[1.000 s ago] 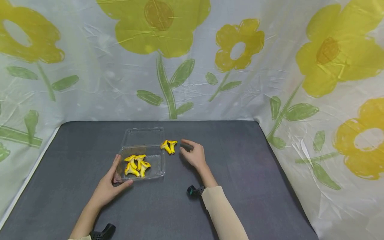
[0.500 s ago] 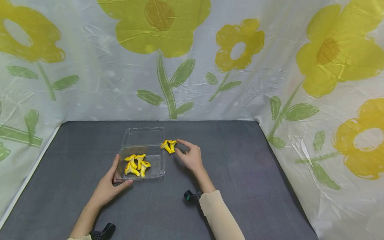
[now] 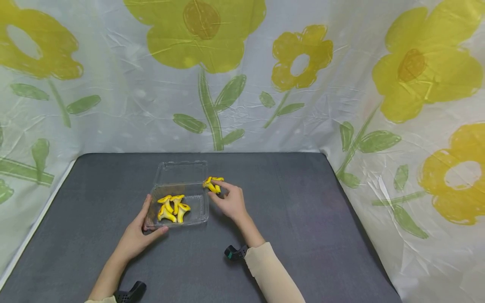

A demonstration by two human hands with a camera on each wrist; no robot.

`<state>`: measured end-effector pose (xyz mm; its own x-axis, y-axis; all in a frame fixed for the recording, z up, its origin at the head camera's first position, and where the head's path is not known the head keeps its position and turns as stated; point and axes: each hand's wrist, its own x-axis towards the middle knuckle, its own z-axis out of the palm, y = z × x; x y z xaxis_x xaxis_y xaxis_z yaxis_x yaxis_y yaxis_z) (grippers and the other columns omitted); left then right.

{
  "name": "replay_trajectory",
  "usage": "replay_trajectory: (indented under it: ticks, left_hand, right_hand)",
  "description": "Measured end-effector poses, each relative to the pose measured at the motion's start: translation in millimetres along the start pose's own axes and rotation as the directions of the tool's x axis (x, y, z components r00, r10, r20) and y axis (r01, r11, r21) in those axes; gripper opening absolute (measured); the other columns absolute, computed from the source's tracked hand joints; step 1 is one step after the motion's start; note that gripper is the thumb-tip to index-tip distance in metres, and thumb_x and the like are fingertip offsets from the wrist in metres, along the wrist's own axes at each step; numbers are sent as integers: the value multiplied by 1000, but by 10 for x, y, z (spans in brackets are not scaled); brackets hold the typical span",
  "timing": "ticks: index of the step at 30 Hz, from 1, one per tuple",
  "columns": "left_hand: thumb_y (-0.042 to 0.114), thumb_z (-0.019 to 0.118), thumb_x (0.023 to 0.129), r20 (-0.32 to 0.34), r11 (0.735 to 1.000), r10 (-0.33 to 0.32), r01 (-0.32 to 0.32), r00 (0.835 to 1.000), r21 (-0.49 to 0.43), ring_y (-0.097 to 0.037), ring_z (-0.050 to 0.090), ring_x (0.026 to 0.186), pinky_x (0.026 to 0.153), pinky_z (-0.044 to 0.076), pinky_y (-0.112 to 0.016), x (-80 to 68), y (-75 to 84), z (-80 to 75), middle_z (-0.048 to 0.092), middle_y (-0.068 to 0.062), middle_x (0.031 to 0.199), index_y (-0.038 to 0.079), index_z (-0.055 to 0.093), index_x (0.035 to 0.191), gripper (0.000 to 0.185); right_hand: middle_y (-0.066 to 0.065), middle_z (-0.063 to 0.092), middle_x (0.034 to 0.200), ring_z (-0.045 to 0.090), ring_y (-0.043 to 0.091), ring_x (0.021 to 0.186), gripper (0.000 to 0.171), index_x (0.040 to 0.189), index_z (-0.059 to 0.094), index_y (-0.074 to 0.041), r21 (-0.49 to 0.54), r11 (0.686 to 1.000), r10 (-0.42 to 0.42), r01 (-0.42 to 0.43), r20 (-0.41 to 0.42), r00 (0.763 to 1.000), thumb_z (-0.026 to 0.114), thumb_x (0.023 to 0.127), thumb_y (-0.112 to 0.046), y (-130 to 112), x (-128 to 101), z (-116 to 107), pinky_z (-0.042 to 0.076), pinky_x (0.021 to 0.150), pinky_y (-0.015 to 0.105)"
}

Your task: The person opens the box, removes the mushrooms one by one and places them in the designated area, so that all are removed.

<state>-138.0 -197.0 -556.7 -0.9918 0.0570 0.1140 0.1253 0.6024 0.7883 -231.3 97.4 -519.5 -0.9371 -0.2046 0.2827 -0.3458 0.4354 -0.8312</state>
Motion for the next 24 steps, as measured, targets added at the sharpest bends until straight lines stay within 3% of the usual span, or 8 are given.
replay_trajectory:
  ticks: [4, 6, 9, 12, 15, 18, 21, 24]
  left_hand:
    - [43, 81, 82, -2, 1000, 2, -2, 1000, 2, -9, 42, 71, 67, 39, -25, 0, 0, 3, 10, -9, 166, 23, 4, 161, 112]
    - [44, 80, 82, 0, 1000, -3, 3, 1000, 4, -9, 43, 72, 68, 41, -25, 1, 6, 1, 9, -9, 166, 23, 4, 161, 112]
    - [46, 80, 82, 7, 1000, -17, 17, 1000, 4, -9, 43, 73, 69, 42, -25, 0, 15, -1, 7, -8, 167, 25, 3, 161, 112]
    - [47, 79, 82, 14, 1000, -28, 28, 1000, 2, -10, 44, 73, 69, 42, -25, 1, 18, -4, 7, -6, 167, 26, 3, 161, 112]
    - [47, 79, 82, 19, 1000, -29, 29, 999, -2, -10, 43, 73, 68, 41, -25, 2, 20, -8, 7, -5, 167, 26, 2, 161, 112]
    - [46, 79, 82, 19, 1000, -25, 26, 999, -13, -11, 42, 73, 68, 38, -25, 3, 23, -9, 11, -6, 166, 26, 2, 161, 111]
    - [46, 79, 82, 15, 1000, -25, 26, 1000, -15, -11, 42, 73, 67, 36, -26, 1, 25, -8, 15, -7, 165, 25, 3, 161, 111]
    - [46, 80, 82, 15, 999, -34, 34, 999, -12, -11, 42, 73, 67, 38, -25, -1, 25, -7, 12, -7, 166, 26, 3, 161, 112]
  right_hand:
    - [-2, 28, 41, 14, 2, 33, 37, 125, 71, -16, -6, 1000, -19, 19, 34, 999, 76, 89, -25, -83, -9, 67, 22, 35, 23]
    - [0, 37, 44, 14, 2, 34, 37, 125, 70, -16, 0, 999, -41, 41, 51, 998, 75, 89, -25, -125, -14, 100, 22, 36, 23]
    - [8, 68, 70, 12, 1, 35, 37, 125, 70, -14, 20, 997, -73, 71, 79, 994, 74, 90, -25, -182, -27, 150, 22, 37, 23]
    - [10, 75, 103, 13, 2, 35, 37, 126, 69, -13, 42, 995, -92, 88, 100, 991, 74, 91, -24, -226, -31, 202, 23, 37, 23]
    - [13, 73, 80, 14, 3, 33, 37, 126, 69, -12, 50, 995, -94, 89, 111, 989, 74, 91, -24, -261, -36, 249, 23, 36, 23]
    - [8, 48, 47, 14, 1, 32, 38, 127, 69, -14, 50, 995, -92, 86, 113, 989, 74, 91, -27, -284, -41, 294, 22, 36, 23]
    - [2, 30, 40, 14, -1, 32, 39, 127, 69, -14, 56, 995, -87, 81, 120, 989, 74, 91, -27, -280, -48, 341, 23, 35, 24]
    - [-2, 29, 40, 15, -2, 31, 38, 127, 69, -13, 54, 996, -74, 68, 133, 988, 74, 91, -26, -255, -58, 386, 24, 35, 25]
